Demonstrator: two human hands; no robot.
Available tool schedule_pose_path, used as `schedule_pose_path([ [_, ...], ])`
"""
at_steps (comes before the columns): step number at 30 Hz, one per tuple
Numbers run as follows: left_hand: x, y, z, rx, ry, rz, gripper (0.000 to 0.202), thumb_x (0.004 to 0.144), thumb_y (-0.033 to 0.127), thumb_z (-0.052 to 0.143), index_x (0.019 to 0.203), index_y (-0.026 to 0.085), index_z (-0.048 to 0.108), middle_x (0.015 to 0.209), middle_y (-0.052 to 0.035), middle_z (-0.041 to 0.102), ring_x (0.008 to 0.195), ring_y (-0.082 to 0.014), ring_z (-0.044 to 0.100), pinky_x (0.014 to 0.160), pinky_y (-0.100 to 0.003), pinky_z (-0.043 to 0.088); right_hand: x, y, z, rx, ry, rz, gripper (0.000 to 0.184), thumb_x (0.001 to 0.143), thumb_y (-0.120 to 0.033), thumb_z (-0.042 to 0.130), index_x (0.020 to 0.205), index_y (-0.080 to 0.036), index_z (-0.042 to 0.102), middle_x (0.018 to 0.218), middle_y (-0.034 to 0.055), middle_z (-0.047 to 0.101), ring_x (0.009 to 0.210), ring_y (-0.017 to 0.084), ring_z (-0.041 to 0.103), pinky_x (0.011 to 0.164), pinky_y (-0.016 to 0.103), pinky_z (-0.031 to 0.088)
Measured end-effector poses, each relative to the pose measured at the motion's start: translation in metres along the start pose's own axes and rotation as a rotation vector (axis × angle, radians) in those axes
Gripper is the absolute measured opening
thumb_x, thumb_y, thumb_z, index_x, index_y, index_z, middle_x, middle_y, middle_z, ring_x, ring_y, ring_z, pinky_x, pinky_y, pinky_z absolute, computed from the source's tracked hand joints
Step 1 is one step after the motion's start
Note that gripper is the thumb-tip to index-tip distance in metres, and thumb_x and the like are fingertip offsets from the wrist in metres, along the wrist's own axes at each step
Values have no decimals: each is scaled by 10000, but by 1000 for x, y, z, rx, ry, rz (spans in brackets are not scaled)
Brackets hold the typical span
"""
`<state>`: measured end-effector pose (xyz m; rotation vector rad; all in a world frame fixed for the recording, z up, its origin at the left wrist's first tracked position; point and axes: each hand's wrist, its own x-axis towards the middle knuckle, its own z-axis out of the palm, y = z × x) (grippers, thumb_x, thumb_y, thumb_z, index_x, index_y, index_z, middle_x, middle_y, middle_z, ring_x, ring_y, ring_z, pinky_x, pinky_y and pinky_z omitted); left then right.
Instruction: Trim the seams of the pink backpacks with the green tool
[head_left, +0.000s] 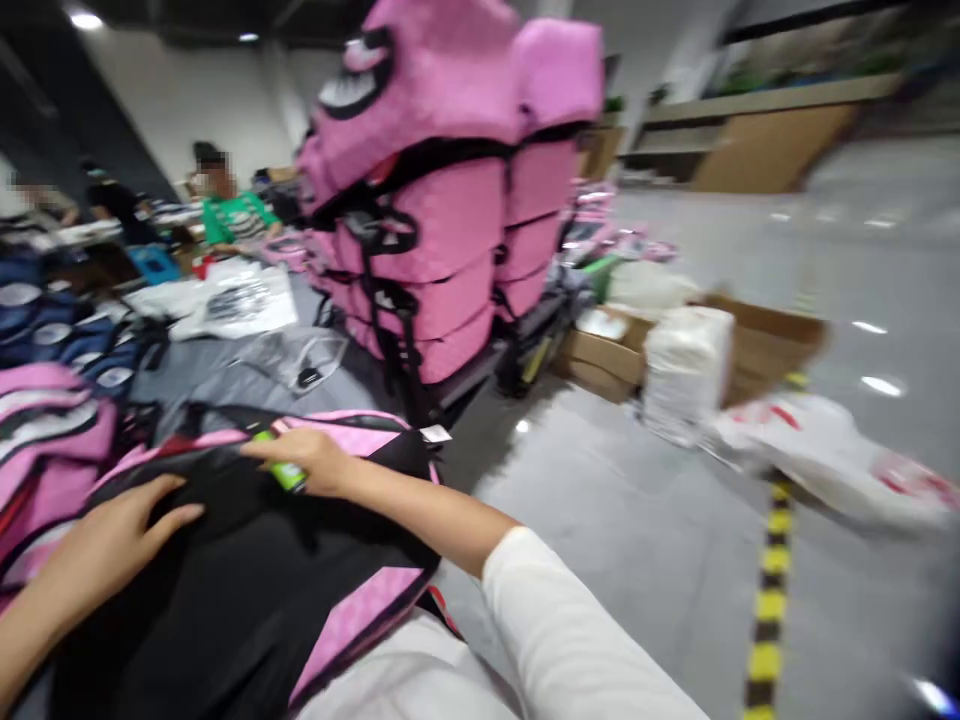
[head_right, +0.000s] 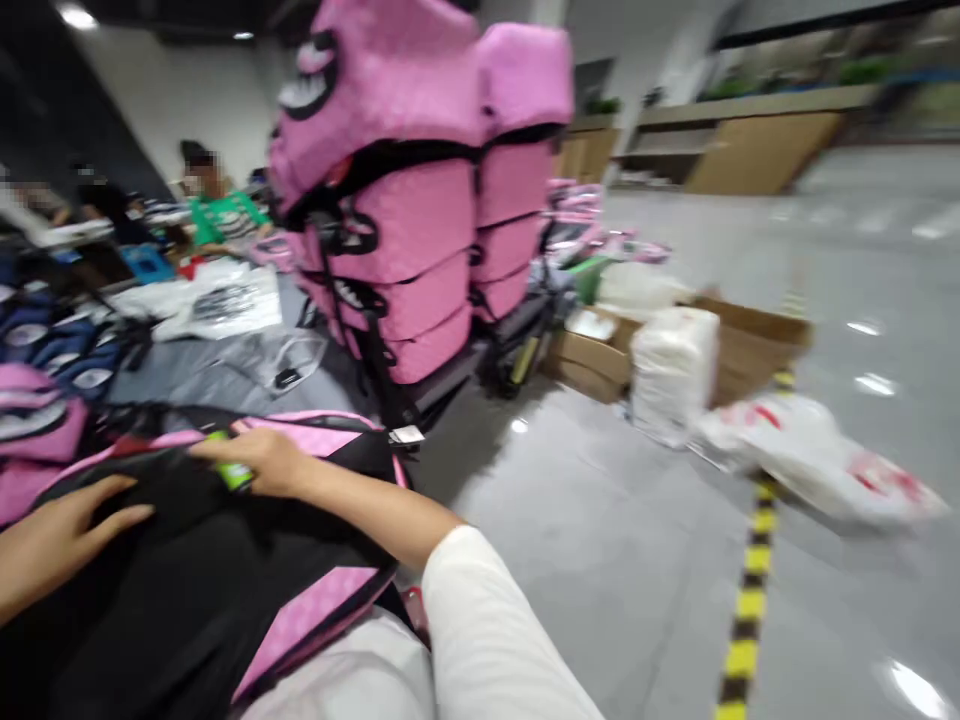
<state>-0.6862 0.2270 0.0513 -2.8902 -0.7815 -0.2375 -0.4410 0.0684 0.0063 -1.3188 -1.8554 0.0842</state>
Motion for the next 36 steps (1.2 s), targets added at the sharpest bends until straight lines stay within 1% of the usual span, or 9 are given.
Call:
schedule_pose_path([
  [4, -17, 9, 1, -51, -21, -81, 347, 945, 427, 512, 1127, 183, 678, 1148, -95, 756, 1063, -297, 710, 913, -398, 543, 2, 30, 38, 88, 320, -118, 356, 947, -141, 542, 1290, -167, 634, 1103, 116, 773, 1019, 193, 728, 949, 347, 541],
  [10, -33, 7, 6, -99, 32, -13, 254, 981, 326, 526, 1117, 188, 691, 1059, -108, 734, 978, -248, 674, 846, -381, 498, 46, 9, 80, 101, 203, -285, 372, 959, -156, 548, 1323, -216, 593, 1115, 90, 766, 1030, 201, 716, 889, 358, 548],
  [14, -23, -9, -2, -201, 179, -63, 309, 989, 327, 533, 1245, 193, 642, 1340, -115, 642, 1273, -256, 558, 1056, -408, 431, 53, -2, 97, 30, 275, -270, 348, 943, -141, 556, 1281, -206, 602, 1013, 77, 772, 915, 208, 734, 824, 368, 533],
  [18, 17, -23, 1, -197, -35, -155, 902, 822, 404, 768, 1562, 180, 304, 1507, -177, 502, 1386, -335, 467, 1095, -459, 395, 38, -18, 96, 71, 273, -215, 348, 925, -141, 559, 1260, -229, 593, 960, 73, 748, 887, 224, 724, 826, 407, 547],
  [21, 40, -21, 14, -103, -225, -213, 862, 761, 429, 817, 1482, 147, 438, 1317, -172, 636, 1213, -363, 579, 1003, -462, 434, 17, -33, 88, 154, 170, -159, 383, 894, -114, 588, 1255, -241, 591, 957, 80, 724, 885, 231, 705, 813, 421, 576],
  [23, 43, -17, 20, -70, -228, -209, 838, 773, 430, 804, 1466, 115, 451, 1319, -187, 629, 1206, -364, 570, 1002, -456, 425, 6, -37, 84, 169, 108, -153, 423, 880, -95, 606, 1279, -232, 584, 1054, 116, 727, 970, 248, 705, 853, 438, 593],
  [26, 35, -12, 23, -59, -171, -145, 1028, 795, 452, 779, 1584, 95, 225, 1469, -223, 521, 1320, -374, 493, 1117, -508, 333, 1, -31, 84, 173, 94, -154, 441, 896, -105, 608, 1317, -233, 572, 1188, 141, 723, 1110, 266, 696, 967, 476, 580],
  [31, 24, 1, 22, 6, -116, -57, 1388, 667, 481, 868, 1612, 113, -80, 1671, -259, 175, 1539, -424, 165, 1207, -666, 80, 8, -17, 90, 266, 136, -22, 347, 959, -245, 574, 1306, -241, 580, 1102, 99, 760, 1000, 252, 743, 889, 440, 619],
  [36, 30, 10, 27, 57, -202, -154, 1368, 670, 402, 890, 1622, 129, -54, 1609, -258, 309, 1384, -408, 413, 1143, -572, 292, 9, -17, 92, 272, 149, 6, 363, 1006, -435, 509, 1296, -235, 595, 1033, 95, 776, 934, 259, 762, 840, 429, 629],
])
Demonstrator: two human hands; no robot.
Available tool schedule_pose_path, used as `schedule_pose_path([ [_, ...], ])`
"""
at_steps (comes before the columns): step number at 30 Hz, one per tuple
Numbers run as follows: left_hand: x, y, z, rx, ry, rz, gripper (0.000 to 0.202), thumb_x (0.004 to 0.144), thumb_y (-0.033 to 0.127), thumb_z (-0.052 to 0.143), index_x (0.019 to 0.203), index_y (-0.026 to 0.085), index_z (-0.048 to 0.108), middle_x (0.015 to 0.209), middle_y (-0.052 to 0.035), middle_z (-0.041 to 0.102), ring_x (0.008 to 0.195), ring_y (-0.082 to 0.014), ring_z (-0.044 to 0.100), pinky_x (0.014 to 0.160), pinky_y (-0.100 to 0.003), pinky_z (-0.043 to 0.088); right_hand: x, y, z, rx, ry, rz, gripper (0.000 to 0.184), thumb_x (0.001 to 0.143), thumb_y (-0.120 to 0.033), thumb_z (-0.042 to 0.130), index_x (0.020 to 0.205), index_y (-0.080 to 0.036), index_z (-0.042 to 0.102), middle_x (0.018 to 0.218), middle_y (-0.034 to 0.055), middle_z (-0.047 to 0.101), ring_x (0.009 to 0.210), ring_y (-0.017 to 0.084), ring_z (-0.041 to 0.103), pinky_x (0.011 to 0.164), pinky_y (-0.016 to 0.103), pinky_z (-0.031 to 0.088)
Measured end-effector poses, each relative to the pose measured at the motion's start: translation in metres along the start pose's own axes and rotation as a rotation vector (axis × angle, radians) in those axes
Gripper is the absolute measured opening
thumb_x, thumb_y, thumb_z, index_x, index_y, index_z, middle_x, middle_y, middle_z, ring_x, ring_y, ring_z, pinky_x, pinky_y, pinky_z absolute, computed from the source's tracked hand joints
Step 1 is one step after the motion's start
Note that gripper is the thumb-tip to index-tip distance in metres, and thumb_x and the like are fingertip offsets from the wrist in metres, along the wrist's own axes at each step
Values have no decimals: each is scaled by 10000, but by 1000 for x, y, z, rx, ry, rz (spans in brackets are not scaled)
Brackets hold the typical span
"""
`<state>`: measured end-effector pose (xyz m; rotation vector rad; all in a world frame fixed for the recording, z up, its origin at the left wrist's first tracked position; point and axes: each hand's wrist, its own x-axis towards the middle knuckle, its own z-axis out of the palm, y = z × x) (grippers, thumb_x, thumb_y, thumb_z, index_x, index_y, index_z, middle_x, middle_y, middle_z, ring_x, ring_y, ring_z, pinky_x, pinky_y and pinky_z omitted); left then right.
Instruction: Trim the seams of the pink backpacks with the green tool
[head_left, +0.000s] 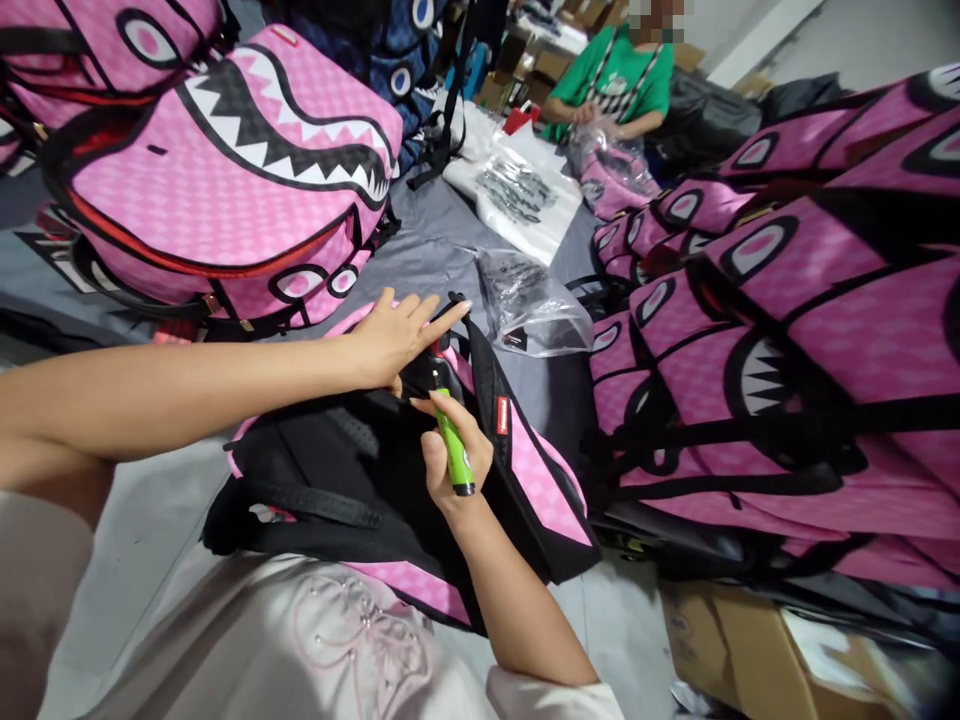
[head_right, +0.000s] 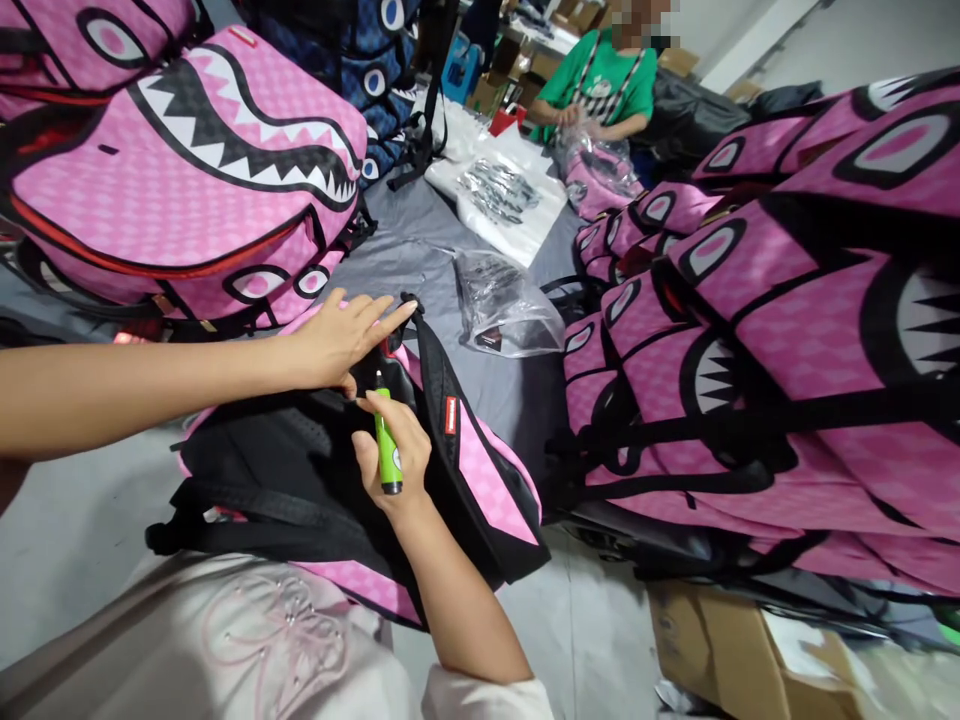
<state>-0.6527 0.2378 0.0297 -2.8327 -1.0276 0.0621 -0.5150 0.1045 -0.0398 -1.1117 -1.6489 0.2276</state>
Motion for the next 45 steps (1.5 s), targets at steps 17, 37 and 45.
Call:
schedule_pose_path([
  [17, -3, 1, -5, -30, 22, -28, 975, 865, 402, 716, 1603, 85, 163, 1456, -201, 507, 1272, -352, 474, 1040, -453, 351, 71, 2, -47, -102, -542, 199, 207, 897, -326, 717, 1076, -226, 741, 1053, 52, 792, 939, 217, 761, 870, 343, 596],
  [37, 0, 2, -2, -68, 13, -99, 899, 847, 374, 723, 1582, 129, 267, 1467, -179, 505, 1282, -339, 472, 1049, -444, 332, 98, 5, -55, -134, -858, 124, 254, 902, -158, 653, 1141, -205, 722, 1157, 71, 768, 1083, 223, 729, 969, 355, 574],
  [45, 0, 1, -2, -44, 1, -81, 856, 875, 335, 687, 1581, 98, 264, 1491, -192, 484, 1277, -348, 467, 1036, -462, 338, 108, 5, -49, -120, -942, 64, 313, 878, -73, 605, 1143, -164, 744, 1175, 89, 769, 1103, 224, 736, 997, 323, 574],
])
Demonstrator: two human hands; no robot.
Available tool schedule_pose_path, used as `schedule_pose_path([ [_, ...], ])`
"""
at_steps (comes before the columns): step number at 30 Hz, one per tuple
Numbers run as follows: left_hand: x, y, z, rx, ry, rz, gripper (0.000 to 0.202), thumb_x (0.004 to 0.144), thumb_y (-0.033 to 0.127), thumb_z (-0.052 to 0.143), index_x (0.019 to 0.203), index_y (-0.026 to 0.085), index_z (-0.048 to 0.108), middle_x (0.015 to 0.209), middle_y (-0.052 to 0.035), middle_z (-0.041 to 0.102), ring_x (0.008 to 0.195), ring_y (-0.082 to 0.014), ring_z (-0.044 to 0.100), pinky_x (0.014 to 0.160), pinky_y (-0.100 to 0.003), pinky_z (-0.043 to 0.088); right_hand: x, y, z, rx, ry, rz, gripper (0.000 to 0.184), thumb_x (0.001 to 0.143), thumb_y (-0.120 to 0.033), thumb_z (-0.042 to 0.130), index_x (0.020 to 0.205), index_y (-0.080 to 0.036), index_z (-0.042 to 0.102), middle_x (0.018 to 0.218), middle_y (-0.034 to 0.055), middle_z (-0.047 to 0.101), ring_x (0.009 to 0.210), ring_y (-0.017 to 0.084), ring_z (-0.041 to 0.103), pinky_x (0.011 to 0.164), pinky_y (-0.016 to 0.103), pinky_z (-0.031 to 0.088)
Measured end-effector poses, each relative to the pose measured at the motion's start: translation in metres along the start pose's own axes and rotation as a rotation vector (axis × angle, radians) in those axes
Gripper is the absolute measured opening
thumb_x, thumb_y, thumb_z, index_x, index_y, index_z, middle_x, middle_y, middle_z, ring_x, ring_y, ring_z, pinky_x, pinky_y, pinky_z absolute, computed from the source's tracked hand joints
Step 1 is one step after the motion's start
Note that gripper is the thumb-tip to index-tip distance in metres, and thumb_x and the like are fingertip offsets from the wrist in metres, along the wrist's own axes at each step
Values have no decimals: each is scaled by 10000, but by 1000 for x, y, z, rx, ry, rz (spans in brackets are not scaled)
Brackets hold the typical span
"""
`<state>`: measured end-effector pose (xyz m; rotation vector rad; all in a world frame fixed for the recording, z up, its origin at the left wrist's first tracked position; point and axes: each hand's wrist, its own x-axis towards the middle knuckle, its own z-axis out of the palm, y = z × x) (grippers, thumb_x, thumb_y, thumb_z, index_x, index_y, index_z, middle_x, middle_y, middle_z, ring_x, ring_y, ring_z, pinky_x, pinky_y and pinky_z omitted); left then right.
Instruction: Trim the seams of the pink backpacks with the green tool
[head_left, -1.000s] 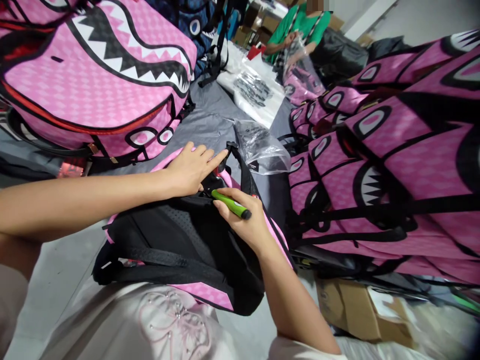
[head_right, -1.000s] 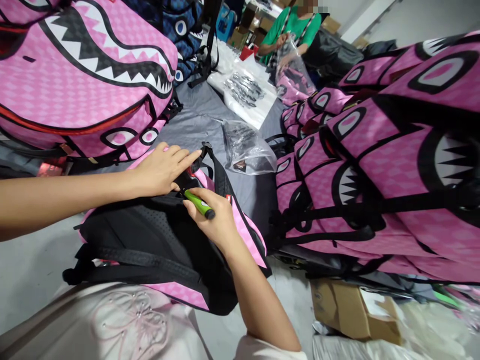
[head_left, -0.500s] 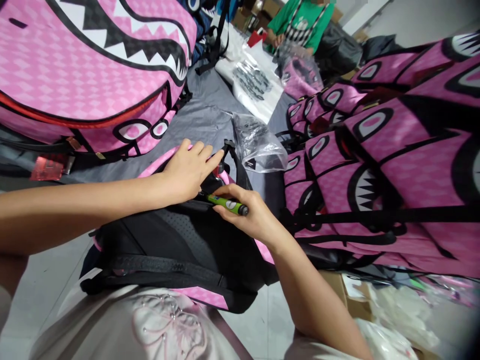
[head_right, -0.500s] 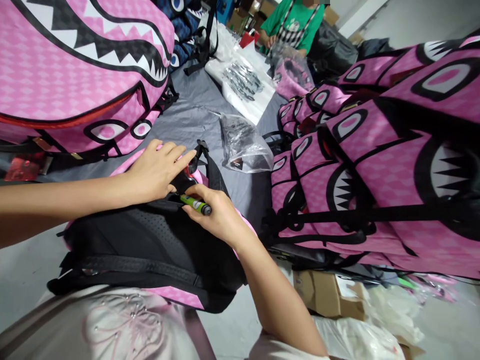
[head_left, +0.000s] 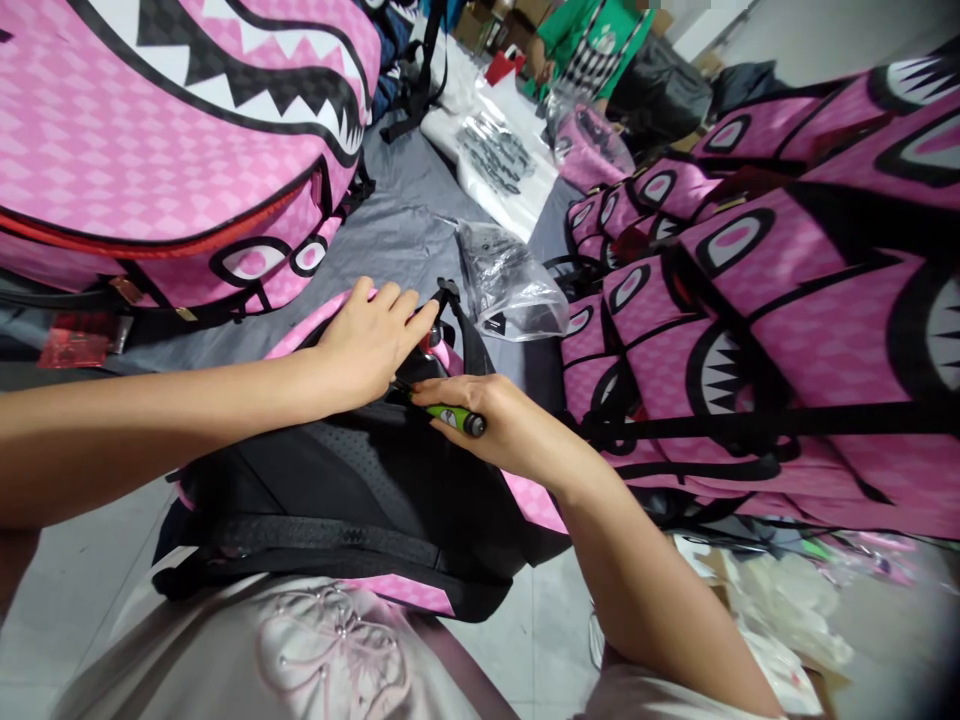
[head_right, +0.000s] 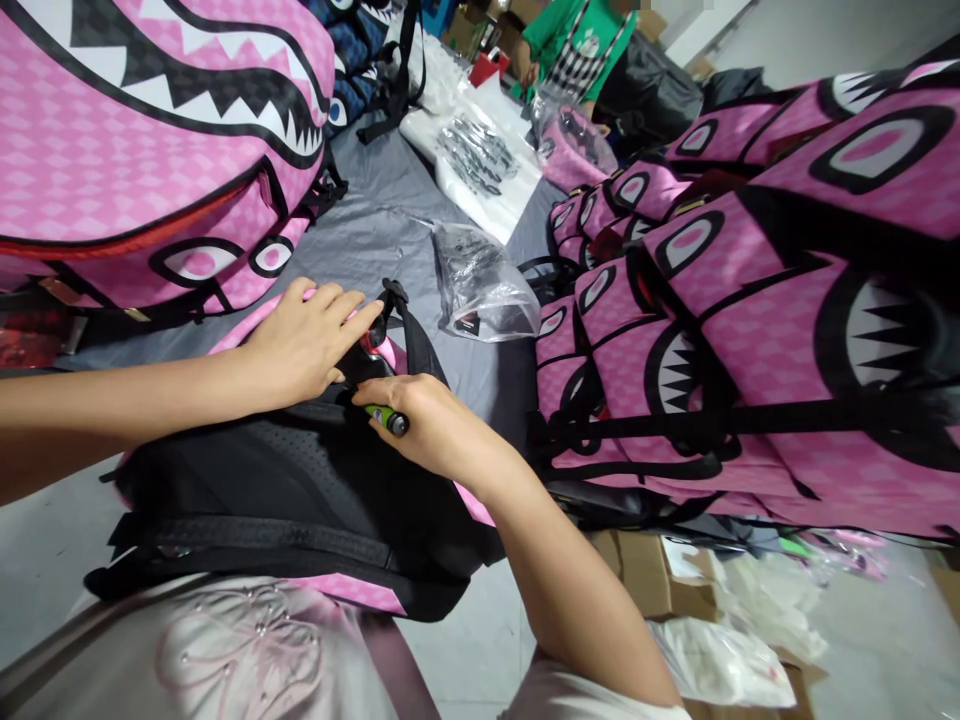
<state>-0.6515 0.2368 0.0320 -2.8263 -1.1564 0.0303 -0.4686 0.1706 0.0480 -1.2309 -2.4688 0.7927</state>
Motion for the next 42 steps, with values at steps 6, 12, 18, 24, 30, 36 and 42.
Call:
schedule_pose_path([
  [6, -1, -1, 3, 9, 27, 8, 832, 870, 304, 681, 1569, 84, 289, 1466, -195, 506, 1256, -349, 474, 1013, -466, 350, 1, -9, 3, -45, 17, 106, 343, 858, -66, 626, 1148, -204, 748, 1166, 52, 775, 1078, 221, 746, 968, 299, 571],
  [12, -2, -2, 4, 6, 49, 10, 840, 853, 322, 700, 1560, 101, 305, 1463, -182, 513, 1236, -338, 480, 1018, -456, 353, -4, -10, 5, -67, 52, 138, 319, 868, -93, 644, 1143, -217, 750, 1137, 37, 784, 1035, 211, 755, 937, 295, 575],
  [18, -2, -2, 4, -28, 35, 8, 801, 868, 267, 660, 1561, 88, 303, 1458, -187, 505, 1256, -346, 468, 1032, -469, 344, -7, -8, 10, 32, 99, 127, 292, 899, -121, 635, 1163, -195, 736, 1184, 59, 770, 1106, 208, 731, 980, 322, 564],
  [24, -2, -2, 7, -59, 49, 4, 785, 873, 263, 642, 1563, 106, 302, 1475, -182, 489, 1278, -346, 453, 1051, -470, 331, -6, -19, 19, -147, 148, 236, 186, 893, -197, 708, 1077, -204, 736, 1070, 56, 791, 980, 237, 738, 904, 388, 529],
  [30, -4, 0, 8, -79, 58, -19, 739, 879, 205, 572, 1567, 145, 308, 1443, -163, 507, 1289, -338, 445, 1070, -471, 319, -9, -31, 42, -290, 346, 335, 71, 906, -261, 680, 936, -211, 721, 899, 41, 777, 842, 217, 703, 800, 370, 461],
  [36, -5, 0, 8, -49, 57, -16, 700, 908, 209, 536, 1565, 134, 306, 1411, -166, 527, 1265, -337, 460, 1063, -476, 333, -6, -38, 58, -277, 485, 321, 87, 927, -282, 641, 953, -226, 702, 953, 48, 776, 919, 219, 704, 866, 387, 463],
  [42, -6, -1, 7, -91, 43, 1, 714, 907, 205, 556, 1568, 107, 304, 1438, -186, 508, 1303, -357, 444, 1098, -489, 299, -4, -44, 69, -283, 562, 374, 78, 930, -287, 632, 919, -237, 690, 946, 54, 771, 921, 228, 701, 857, 405, 468],
])
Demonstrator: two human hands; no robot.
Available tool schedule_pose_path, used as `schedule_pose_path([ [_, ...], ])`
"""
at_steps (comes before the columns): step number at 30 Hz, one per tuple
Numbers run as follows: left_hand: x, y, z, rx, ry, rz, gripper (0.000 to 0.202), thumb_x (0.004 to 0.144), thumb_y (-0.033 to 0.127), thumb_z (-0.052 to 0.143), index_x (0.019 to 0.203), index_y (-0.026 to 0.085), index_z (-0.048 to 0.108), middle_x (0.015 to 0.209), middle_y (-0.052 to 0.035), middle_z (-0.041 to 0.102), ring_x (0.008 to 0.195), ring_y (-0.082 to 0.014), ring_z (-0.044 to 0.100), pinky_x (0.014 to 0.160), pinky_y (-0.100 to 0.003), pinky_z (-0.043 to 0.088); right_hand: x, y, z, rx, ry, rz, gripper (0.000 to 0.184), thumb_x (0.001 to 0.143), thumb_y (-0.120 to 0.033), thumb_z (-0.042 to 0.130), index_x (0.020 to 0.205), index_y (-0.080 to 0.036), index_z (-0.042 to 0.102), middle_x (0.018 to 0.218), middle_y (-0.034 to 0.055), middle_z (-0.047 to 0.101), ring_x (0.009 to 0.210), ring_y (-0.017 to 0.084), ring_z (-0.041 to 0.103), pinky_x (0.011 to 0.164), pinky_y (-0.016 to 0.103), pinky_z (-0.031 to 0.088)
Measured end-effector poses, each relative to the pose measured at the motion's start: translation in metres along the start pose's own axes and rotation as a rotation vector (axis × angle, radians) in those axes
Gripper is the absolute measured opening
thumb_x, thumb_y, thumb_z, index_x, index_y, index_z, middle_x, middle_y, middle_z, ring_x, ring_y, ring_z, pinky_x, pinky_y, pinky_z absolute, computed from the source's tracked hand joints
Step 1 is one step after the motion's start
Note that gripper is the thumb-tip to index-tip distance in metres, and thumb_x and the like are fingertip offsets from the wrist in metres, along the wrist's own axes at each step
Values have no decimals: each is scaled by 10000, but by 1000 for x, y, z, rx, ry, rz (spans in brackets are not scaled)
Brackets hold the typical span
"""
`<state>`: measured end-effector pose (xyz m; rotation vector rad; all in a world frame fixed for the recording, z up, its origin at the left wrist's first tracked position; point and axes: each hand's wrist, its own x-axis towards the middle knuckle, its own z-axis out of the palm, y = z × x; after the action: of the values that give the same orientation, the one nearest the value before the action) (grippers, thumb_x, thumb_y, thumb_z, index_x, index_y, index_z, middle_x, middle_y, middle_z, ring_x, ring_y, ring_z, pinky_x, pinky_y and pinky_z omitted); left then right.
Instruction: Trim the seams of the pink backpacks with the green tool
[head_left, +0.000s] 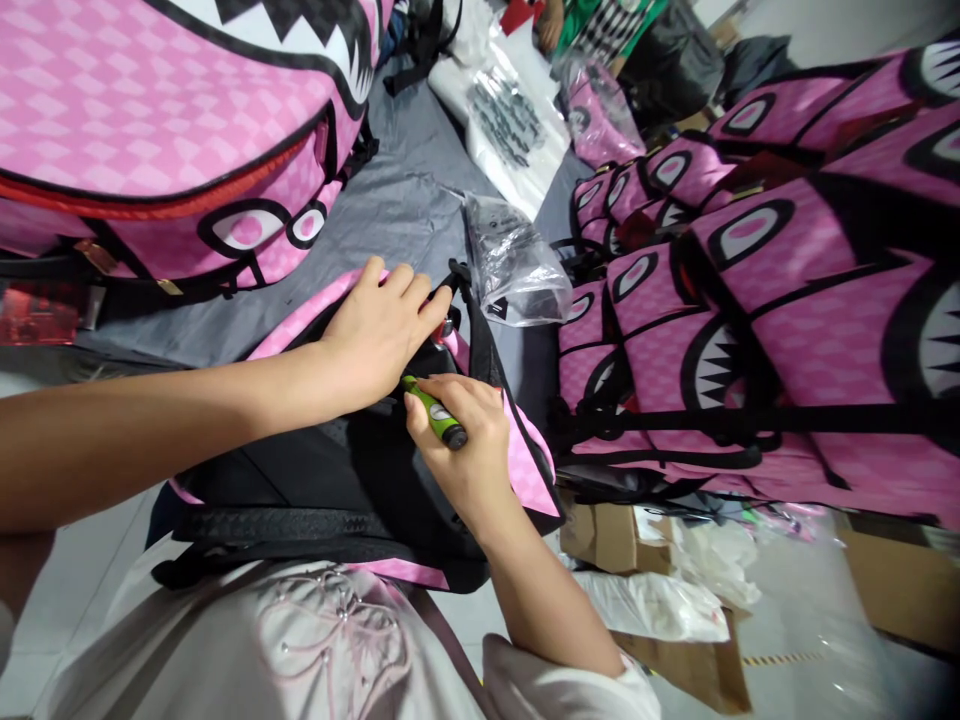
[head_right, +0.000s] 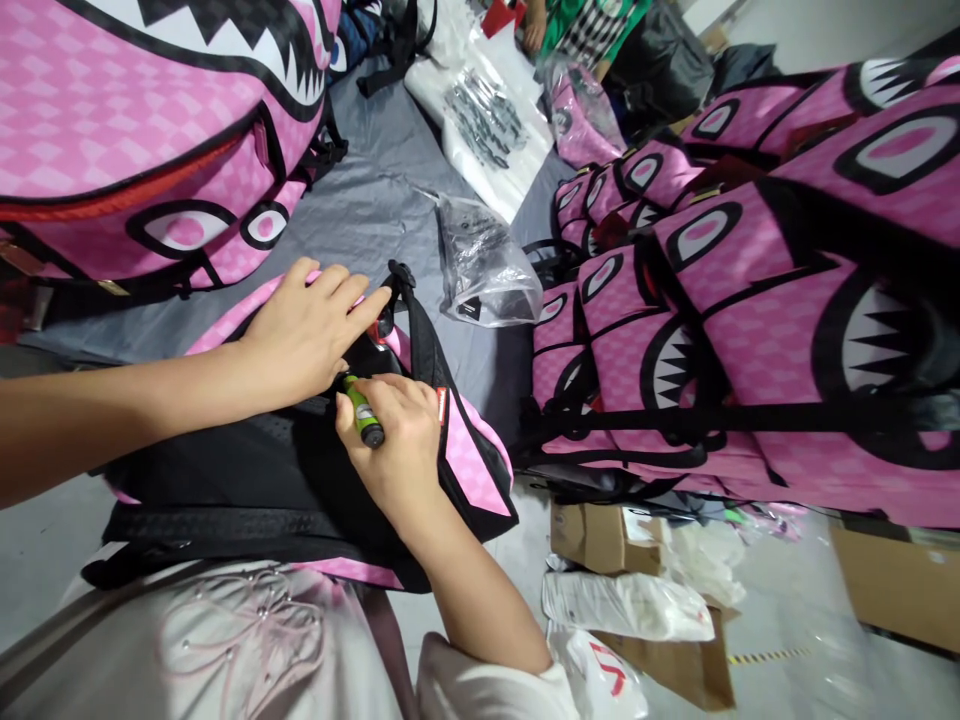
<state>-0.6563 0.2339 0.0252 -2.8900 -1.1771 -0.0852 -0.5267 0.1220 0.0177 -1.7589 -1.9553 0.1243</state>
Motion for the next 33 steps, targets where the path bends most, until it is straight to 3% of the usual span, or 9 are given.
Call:
schedule_pose_path([
  [6, -1, -1, -2, -7, -6, 9, 658, 935, 165, 466, 1567, 95, 298, 1448, -194, 503, 1294, -366, 450, 1077, -505, 314, 0, -6, 9, -22, 79, 24, 86, 932, -256, 619, 855, -239, 656, 856, 36, 763, 876, 225, 702, 857, 409, 452],
  [20, -1, -4, -2, 60, -3, 22, 678, 928, 225, 531, 1558, 107, 311, 1435, -172, 529, 1257, -339, 476, 1030, -458, 344, 3, 0, 10, 10, 132, 96, 136, 902, -244, 624, 771, -235, 657, 764, 24, 743, 770, 222, 686, 848, 429, 448],
  [23, -1, -4, -2, 33, -11, 3, 655, 937, 239, 540, 1547, 121, 332, 1437, -165, 530, 1266, -329, 469, 1042, -449, 327, 3, 5, 5, 112, 33, 104, 63, 882, -248, 651, 894, -241, 711, 896, 36, 786, 867, 240, 721, 890, 438, 476],
  [26, -2, -4, -3, -5, -1, 9, 667, 933, 230, 552, 1550, 110, 328, 1446, -181, 518, 1286, -332, 460, 1052, -447, 312, 5, 12, -7, 198, -112, 172, 149, 860, -241, 667, 991, -246, 737, 1000, 46, 797, 944, 252, 735, 910, 430, 522],
  [33, -3, -5, -3, 3, 3, 14, 670, 932, 223, 539, 1552, 95, 321, 1444, -189, 518, 1279, -340, 463, 1041, -456, 325, 20, 25, -21, 354, -310, 158, 210, 837, -182, 690, 1023, -243, 768, 1050, 26, 798, 980, 221, 749, 915, 364, 576],
])
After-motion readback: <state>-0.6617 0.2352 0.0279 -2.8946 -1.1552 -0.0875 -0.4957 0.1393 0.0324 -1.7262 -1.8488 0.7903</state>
